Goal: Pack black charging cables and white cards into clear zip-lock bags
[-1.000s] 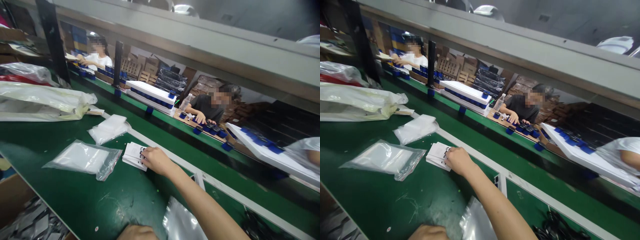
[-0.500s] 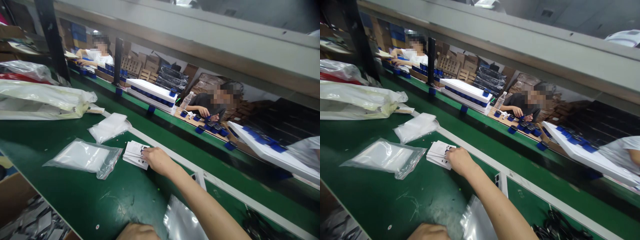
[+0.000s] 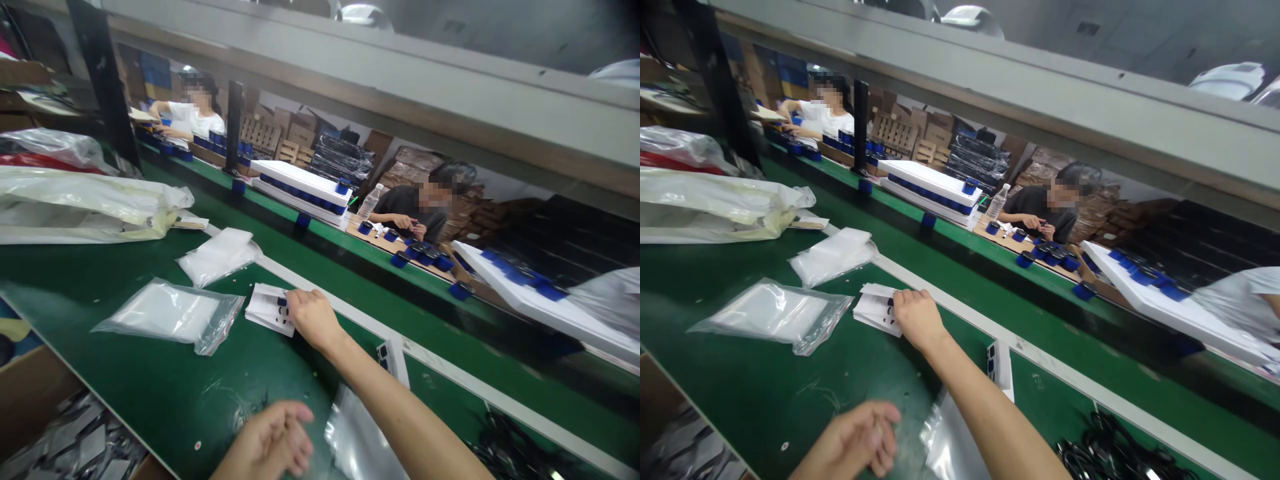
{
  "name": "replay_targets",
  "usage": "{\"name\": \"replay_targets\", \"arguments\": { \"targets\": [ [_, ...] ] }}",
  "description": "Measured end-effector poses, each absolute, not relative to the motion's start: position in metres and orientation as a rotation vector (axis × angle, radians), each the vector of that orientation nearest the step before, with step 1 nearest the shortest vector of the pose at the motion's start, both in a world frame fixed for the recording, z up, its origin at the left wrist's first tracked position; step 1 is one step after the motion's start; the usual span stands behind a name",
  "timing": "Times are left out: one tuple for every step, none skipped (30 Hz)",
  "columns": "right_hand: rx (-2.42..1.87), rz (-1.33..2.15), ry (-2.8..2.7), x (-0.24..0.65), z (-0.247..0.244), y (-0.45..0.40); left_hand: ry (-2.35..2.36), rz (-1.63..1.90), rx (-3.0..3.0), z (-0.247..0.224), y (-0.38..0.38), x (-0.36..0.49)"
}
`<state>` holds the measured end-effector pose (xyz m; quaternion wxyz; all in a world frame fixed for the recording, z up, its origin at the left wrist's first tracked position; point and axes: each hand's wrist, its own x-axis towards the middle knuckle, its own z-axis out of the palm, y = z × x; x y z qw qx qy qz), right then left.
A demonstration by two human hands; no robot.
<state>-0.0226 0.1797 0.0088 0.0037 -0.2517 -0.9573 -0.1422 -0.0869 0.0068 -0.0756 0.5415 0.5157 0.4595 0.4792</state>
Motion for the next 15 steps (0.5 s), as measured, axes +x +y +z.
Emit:
{"name": "replay_targets", "arguments": {
  "targets": [
    [-0.76,-0.463,-2.969,-0.018,0.011,0.175,1.072,1.171,1.124,-0.068,0.008,-0.095],
    [-0.714,-0.474,-2.949,-0.012,0.013,0.169,1.058,1.207,1.037,-0.06,0.01,-0.104],
    [-0.652,-0.479,-2.943,-0.005,0.015,0.16,1.029,1.241,0.912,-0.051,0.012,-0.112],
    [-0.56,-0.483,-2.942,0.004,0.017,0.149,0.911,1.26,0.575,-0.043,0.013,-0.12],
    [-0.458,-0.479,-2.944,0.014,0.018,0.137,0.839,1.295,0.329,-0.035,0.013,-0.126],
    [-0.339,-0.476,-2.935,0.024,0.018,0.123,0.796,1.308,0.213,-0.03,0.013,-0.13],
    [-0.223,-0.474,-2.873,0.035,0.018,0.11,0.835,1.313,0.158,-0.027,0.012,-0.132],
    [-0.204,-0.428,-2.81,0.046,0.016,0.096,0.887,1.305,0.169,-0.025,0.011,-0.131],
    [-0.266,-0.321,-2.746,0.057,0.012,0.083,0.96,1.283,0.235,-0.026,0.008,-0.129],
    [-0.394,-0.172,-2.656,0.067,0.008,0.07,1.05,1.247,0.335,-0.029,0.005,-0.125],
    [-0.564,0.005,-2.543,0.078,0.002,0.059,1.147,1.203,0.458,-0.033,0.002,-0.12],
    [-0.735,0.196,-2.401,0.087,-0.005,0.049,1.249,1.161,0.597,-0.038,-0.002,-0.115],
    [-0.881,0.386,-2.244,0.096,-0.013,0.039,1.366,1.122,0.745,-0.044,-0.006,-0.11],
    [-0.989,0.557,-2.093,0.104,-0.022,0.031,1.466,1.09,0.889,-0.049,-0.01,-0.105],
    [-1.057,0.696,-1.963,0.11,-0.031,0.022,1.538,1.062,1.027,-0.054,-0.015,-0.099]
  ]
}}
